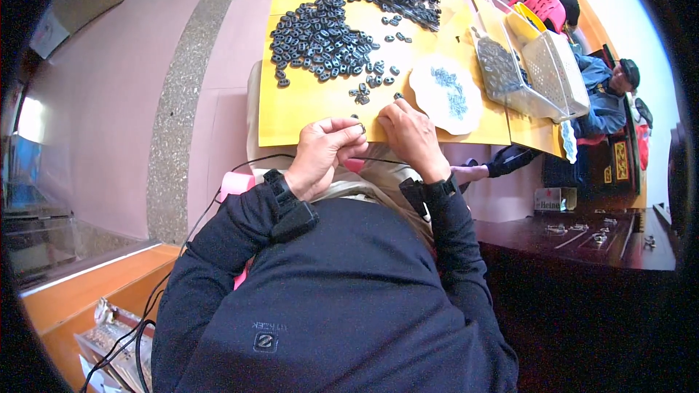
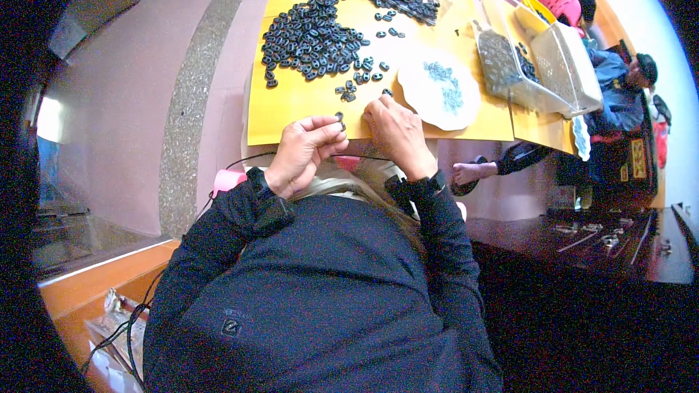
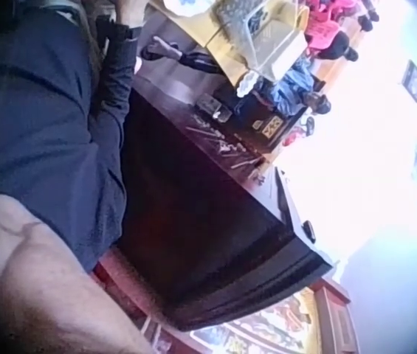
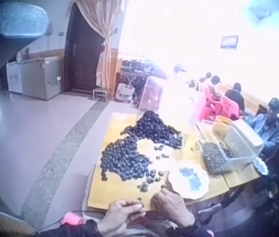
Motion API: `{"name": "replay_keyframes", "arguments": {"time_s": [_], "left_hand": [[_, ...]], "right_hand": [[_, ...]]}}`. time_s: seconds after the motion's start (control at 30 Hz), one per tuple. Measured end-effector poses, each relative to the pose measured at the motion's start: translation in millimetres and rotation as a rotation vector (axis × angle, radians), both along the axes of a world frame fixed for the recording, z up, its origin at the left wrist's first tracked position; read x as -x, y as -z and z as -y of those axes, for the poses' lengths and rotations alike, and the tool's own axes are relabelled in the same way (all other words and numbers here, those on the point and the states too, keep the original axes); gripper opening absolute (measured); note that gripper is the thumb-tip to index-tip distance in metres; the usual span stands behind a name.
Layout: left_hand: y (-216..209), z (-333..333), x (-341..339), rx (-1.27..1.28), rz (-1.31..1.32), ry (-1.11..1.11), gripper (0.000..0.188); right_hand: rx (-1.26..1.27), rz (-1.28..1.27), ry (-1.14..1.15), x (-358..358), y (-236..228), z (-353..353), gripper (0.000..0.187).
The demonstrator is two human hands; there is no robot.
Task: The person picks up a black plastic cord lock and a small metal spring by hand, inserts the spring into the cord lock, and then places the assembled unit onto the table.
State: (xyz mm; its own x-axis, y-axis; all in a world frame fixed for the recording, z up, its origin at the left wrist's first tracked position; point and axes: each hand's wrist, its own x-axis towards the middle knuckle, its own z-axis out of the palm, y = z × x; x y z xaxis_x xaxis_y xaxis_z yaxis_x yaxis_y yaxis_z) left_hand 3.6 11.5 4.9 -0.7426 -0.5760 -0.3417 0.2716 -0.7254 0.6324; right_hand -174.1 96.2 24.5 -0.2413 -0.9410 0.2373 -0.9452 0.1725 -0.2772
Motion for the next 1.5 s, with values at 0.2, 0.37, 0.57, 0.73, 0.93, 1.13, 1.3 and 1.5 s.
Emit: {"name": "replay_keyframes", "arguments": {"time_s": [0.2, 0.37, 0.57, 0.73, 0.93, 1.13, 1.3, 1.5], "left_hand": [[-0.4, 2.8, 0.2, -0.002, 0.011, -0.045, 0.014], [-3.0, 17.4, -4.9, 0.026, -0.03, -0.191, 0.013], [0.1, 24.3, -5.3, 0.062, -0.048, -0.28, 0.015], [1.2, 21.8, -5.6, 0.056, -0.031, -0.272, 0.015], [1.5, 20.8, -4.6, 0.068, -0.025, -0.243, 0.014], [0.1, 14.9, -4.4, 0.054, -0.023, -0.175, 0.013], [3.1, 12.1, -2.4, 0.043, -0.041, -0.129, 0.012], [0.6, 9.5, -2.1, 0.007, -0.055, -0.108, 0.011]], "right_hand": [[0.074, 0.08, 0.011, -5.0, 1.3, 1.6, 0.011], [0.101, 0.192, -0.089, -16.9, 0.1, 4.4, 0.016], [-0.003, 0.07, -0.115, -34.4, -7.8, 12.6, 0.025], [-0.037, 0.039, -0.125, -34.9, -5.1, 15.5, 0.023], [-0.066, 0.135, -0.09, -29.8, -9.8, 12.1, 0.02], [-0.085, 0.254, -0.093, -23.8, -10.9, 6.1, 0.02], [0.084, 0.275, -0.146, -17.9, -4.2, 4.1, 0.02], [0.198, 0.535, -0.182, -13.4, 1.0, 3.0, 0.023]]}}
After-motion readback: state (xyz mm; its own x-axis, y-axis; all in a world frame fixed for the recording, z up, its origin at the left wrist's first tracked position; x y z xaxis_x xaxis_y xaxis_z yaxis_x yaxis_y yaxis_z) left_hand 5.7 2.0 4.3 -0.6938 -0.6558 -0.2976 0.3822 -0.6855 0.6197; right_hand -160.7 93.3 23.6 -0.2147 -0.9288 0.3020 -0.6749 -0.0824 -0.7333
